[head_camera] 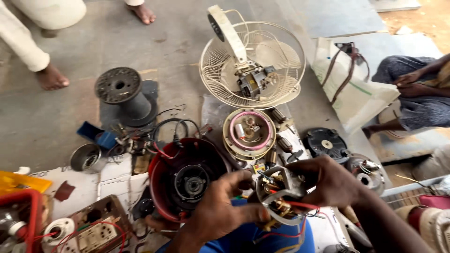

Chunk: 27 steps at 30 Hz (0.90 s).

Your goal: Repairing a table fan motor and housing on a workshop floor.

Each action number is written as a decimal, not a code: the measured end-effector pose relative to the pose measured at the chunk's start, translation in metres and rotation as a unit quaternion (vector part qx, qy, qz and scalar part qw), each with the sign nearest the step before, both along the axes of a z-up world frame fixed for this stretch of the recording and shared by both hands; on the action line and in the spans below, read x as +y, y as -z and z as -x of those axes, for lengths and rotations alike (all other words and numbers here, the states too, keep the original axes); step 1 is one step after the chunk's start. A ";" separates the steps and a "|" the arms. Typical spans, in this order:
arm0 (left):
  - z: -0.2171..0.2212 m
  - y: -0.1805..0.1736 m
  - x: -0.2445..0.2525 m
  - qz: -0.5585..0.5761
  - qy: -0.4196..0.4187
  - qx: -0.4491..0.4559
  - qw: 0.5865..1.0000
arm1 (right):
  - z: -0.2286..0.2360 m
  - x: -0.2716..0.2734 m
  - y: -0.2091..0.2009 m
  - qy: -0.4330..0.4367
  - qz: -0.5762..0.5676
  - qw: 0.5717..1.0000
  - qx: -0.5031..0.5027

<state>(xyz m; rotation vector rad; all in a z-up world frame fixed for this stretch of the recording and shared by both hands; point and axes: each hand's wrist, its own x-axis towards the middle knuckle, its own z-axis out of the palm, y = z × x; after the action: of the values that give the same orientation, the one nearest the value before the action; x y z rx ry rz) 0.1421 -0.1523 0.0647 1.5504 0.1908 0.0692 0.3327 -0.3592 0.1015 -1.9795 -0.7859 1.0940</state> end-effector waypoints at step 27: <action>0.102 -0.015 0.039 0.664 -0.337 -0.188 0.641 | 0.160 0.057 0.259 -0.145 -0.079 0.979 -0.120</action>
<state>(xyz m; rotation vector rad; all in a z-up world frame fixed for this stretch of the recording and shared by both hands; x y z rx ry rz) 0.0396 -0.1137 0.0796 -0.1198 0.3648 0.6845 0.1728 -0.3017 -0.1574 -1.9236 -1.2833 0.9275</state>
